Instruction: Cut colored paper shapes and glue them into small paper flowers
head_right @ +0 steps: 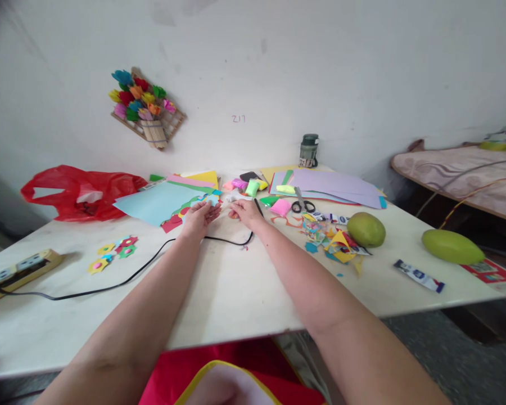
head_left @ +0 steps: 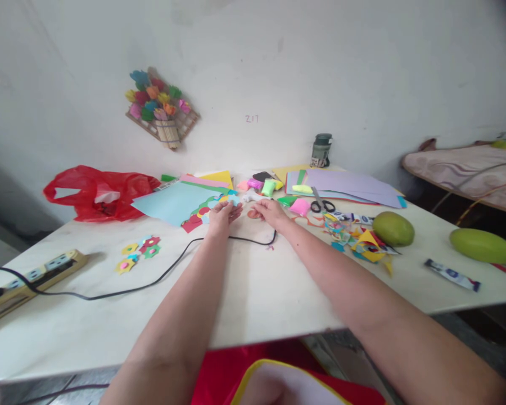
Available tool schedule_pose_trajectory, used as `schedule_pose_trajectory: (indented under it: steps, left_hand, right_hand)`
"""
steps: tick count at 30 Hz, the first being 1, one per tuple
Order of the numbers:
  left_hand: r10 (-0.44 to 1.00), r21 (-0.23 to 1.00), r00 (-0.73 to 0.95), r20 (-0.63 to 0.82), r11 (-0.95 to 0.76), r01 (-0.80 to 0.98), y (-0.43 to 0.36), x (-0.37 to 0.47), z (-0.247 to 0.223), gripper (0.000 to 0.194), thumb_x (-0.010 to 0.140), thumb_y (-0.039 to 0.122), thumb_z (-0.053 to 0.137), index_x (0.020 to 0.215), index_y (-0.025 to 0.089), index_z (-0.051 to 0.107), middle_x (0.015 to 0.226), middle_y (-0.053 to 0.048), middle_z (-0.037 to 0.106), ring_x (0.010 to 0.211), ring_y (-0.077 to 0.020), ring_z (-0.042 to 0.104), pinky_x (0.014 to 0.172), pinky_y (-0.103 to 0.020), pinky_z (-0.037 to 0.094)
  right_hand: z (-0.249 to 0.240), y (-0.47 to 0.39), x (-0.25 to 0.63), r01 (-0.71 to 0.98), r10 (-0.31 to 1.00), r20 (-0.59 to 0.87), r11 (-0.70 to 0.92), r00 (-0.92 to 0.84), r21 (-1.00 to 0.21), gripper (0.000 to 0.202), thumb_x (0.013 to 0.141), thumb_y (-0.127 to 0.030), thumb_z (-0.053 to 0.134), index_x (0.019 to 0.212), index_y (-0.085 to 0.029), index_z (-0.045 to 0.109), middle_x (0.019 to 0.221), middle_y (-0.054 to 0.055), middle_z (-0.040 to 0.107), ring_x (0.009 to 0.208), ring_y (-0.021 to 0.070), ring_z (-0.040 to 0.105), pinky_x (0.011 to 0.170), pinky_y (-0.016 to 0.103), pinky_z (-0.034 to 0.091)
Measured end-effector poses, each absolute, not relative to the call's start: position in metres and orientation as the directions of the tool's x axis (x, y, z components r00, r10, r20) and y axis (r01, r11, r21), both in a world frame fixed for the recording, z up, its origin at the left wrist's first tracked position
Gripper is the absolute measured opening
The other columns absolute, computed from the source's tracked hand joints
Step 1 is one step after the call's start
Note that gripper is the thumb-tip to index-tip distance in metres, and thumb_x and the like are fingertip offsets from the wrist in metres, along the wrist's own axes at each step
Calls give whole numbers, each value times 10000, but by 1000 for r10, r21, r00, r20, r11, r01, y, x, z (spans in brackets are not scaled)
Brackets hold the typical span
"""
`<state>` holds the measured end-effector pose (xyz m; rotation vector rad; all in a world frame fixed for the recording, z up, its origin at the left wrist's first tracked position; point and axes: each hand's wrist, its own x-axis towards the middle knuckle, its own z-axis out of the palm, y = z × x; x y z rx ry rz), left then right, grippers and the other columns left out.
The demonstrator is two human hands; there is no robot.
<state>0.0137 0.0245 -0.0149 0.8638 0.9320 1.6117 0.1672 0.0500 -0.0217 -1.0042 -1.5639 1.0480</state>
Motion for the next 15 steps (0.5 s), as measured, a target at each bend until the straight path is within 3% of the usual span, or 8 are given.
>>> schedule_pose_trajectory:
  steps: [6,15]
  left_hand:
    - [975,893,-204,91,-171,-417,26,13,-17,270,639,260,686,717,171,444,672,-42,668,668,-166,665,650,-268,502]
    - [977,889,-198,85,-164,-427,25,14,-15,256,649,243,680,709,171,442,644,-33,660,648,-161,663,633,-258,501]
  right_hand:
    - [-22,48,165,110,932,277,309,-236,-945,149,723,-267,608,641,-145,585,560,-2,613,483,68,513,441,170,369]
    - [-27,49,162,66,923,292,317,-251,-946,77,637,-187,673,656,-157,605,593,6,647,610,126,615,550,222,442]
